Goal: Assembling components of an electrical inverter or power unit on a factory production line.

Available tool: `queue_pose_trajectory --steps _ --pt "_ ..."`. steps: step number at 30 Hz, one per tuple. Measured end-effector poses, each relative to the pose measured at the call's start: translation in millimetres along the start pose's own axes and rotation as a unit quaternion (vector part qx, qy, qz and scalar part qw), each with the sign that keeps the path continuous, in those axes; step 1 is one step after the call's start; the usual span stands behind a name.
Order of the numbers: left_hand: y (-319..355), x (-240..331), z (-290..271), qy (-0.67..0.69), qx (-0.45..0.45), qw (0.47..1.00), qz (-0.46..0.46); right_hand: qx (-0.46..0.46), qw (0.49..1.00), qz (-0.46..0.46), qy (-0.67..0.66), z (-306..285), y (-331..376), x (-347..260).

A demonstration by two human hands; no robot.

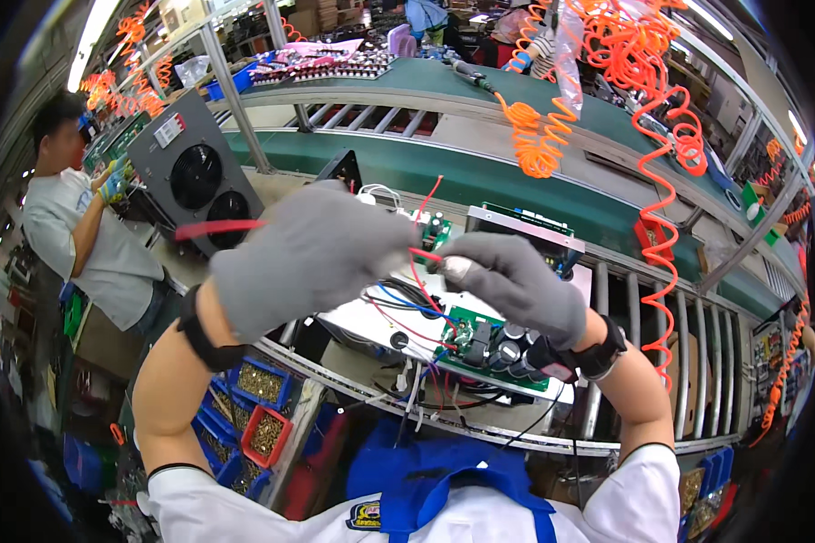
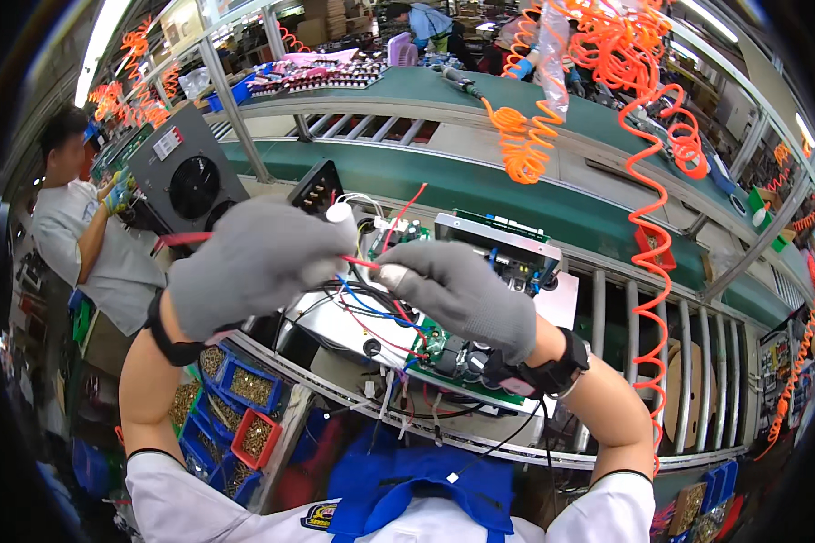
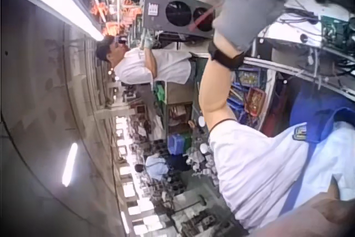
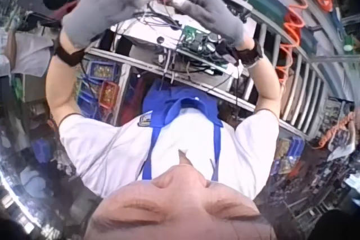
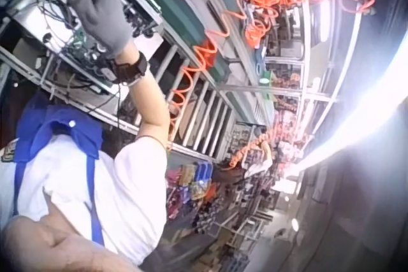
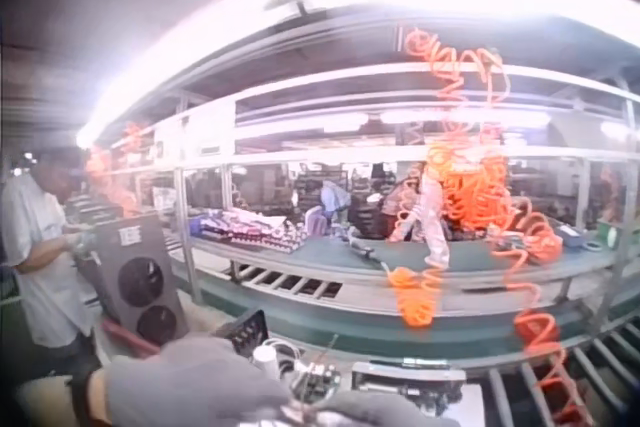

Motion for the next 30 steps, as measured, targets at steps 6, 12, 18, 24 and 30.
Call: queue_pose_trajectory --steps 6,12,18,24,30 --pt "73.7 -40.8 7.1 0.228 0.101 0.945 -0.212 0.036 0.968 0.176 0.176 -45.5 -8.3 -3.2" --pt "41.9 -20.9 109.4 0.402 0.112 0.883 -0.216 -0.095 0.901 0.006 0.424 34.4 -28.1 -36.8" --pt "80.0 -42.8 153.3 0.256 0.087 0.904 -0.332 -0.070 0.863 0.143 0.480 -58.2 -14.5 28.1" --pt "125.7 -19.8 225.2 0.333 0.093 0.830 -0.439 -0.149 0.876 0.238 0.393 -47.2 -2.5 75.2" --pt "103.0 -28.2 252.5 0.425 0.131 0.806 -0.390 -0.202 0.898 0.235 0.313 -10.0 -12.0 96.4"
Point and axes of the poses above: each hand's wrist, its own y-axis away from the middle knuckle, its own z-axis out of the palm, x = y × z, the point moved 10 cm from there along -y, towards the middle knuckle, and after that the axes turned 4 degrees about -x, right-handed, at the moved point
